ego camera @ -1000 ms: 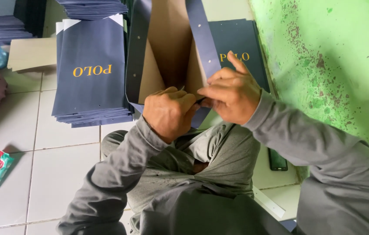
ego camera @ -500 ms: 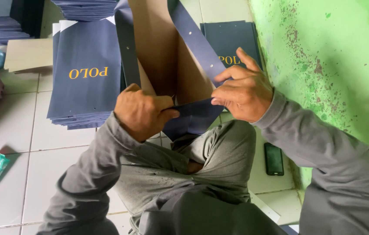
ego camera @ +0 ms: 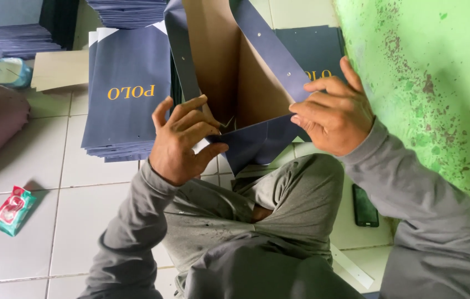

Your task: The person sits on the floor and folds flat blue paper bags with the word POLO printed in gold. They open each bag, crease the sides and bottom to form a three-dimensional shape, then place the finished bag on a growing stack. The process is repeated for multiple bags.

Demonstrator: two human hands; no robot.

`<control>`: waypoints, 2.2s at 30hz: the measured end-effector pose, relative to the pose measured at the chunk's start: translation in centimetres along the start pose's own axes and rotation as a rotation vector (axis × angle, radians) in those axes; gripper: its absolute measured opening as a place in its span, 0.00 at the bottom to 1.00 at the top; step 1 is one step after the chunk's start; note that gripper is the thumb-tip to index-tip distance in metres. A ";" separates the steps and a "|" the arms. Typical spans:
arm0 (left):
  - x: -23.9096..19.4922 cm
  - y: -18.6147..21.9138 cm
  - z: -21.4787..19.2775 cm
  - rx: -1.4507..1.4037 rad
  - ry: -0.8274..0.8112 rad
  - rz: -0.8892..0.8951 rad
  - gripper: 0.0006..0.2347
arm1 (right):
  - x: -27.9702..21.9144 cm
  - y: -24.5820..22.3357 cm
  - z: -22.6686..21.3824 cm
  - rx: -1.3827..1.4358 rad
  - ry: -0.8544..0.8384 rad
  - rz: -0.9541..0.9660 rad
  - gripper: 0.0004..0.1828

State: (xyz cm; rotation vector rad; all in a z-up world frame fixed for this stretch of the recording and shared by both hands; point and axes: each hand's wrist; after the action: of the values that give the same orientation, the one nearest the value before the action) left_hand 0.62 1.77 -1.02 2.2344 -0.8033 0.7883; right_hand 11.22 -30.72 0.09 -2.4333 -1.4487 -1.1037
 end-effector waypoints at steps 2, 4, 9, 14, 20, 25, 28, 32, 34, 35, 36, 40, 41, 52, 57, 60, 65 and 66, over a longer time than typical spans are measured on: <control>-0.3 0.7 0.7 -0.031 0.041 -0.038 0.12 | 0.5 -0.6 -0.4 0.000 0.018 -0.018 0.06; -0.5 1.2 1.3 -0.060 0.081 -0.080 0.13 | 0.9 -1.3 -0.3 0.006 0.035 -0.036 0.07; -0.8 1.8 2.5 -0.394 0.154 -0.061 0.11 | 2.2 -3.0 0.1 0.101 0.068 -0.042 0.05; -0.4 2.5 3.2 -0.442 0.191 -0.078 0.10 | 4.7 -4.9 -0.5 0.138 0.035 -0.067 0.08; -2.6 3.0 6.9 -0.600 0.333 -0.344 0.38 | 4.7 -4.1 1.0 0.173 0.017 -0.051 0.03; -3.6 2.4 10.0 -0.473 0.319 -0.583 0.39 | 4.8 -3.6 1.4 0.166 -0.014 -0.041 0.11; -3.2 2.5 10.7 -0.421 0.329 -0.613 0.28 | 5.1 -3.8 1.3 0.161 -0.019 -0.027 0.12; -3.0 2.1 10.3 -0.357 0.344 -0.472 0.09 | 5.4 -3.9 0.9 0.068 -0.075 0.019 0.18; -3.1 2.2 10.5 -0.320 0.346 -0.426 0.09 | 4.5 -3.9 1.9 0.036 -0.083 0.066 0.22; -3.0 2.2 10.7 -0.375 0.441 -0.385 0.09 | 3.7 -3.7 3.0 -0.008 -0.028 0.107 0.16; -2.7 2.2 10.9 -0.432 0.533 -0.338 0.09 | 2.8 -3.5 4.2 -0.057 0.029 0.150 0.10; -1.8 2.1 10.4 -0.392 0.545 -0.341 0.14 | 3.6 -4.2 3.9 -0.016 0.025 0.204 0.10; -1.4 1.9 9.9 -0.347 0.551 -0.337 0.13 | 3.7 -4.0 3.5 0.031 0.000 0.185 0.12; -2.3 -0.3 8.4 -0.458 0.699 -0.361 0.12 | 1.4 -0.6 2.5 0.229 0.045 0.031 0.09; -0.9 1.7 8.3 -0.468 0.501 -0.236 0.18 | 2.2 -2.5 2.8 0.243 0.017 -0.029 0.07; -0.8 2.3 8.8 -0.576 0.401 -0.178 0.21 | 2.9 -4.4 3.9 0.218 0.070 -0.063 0.05; -1.1 2.0 7.9 -0.647 0.359 -0.157 0.25 | 5.0 -6.4 4.2 0.235 0.159 -0.070 0.12; -1.0 2.1 7.7 -0.649 0.394 -0.152 0.23 | 5.3 -6.7 4.4 0.239 0.202 -0.069 0.10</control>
State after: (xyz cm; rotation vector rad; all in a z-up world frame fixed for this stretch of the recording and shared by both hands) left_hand 0.93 -4.65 -5.81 1.4841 -0.5791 0.7299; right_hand 9.70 -21.35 -1.55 -2.0628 -1.5124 -1.0832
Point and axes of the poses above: each hand's wrist, its own x-axis towards the middle knuckle, its own z-axis out of the palm, y = z × x, and after that the axes turned 12 degrees about -x, right-handed
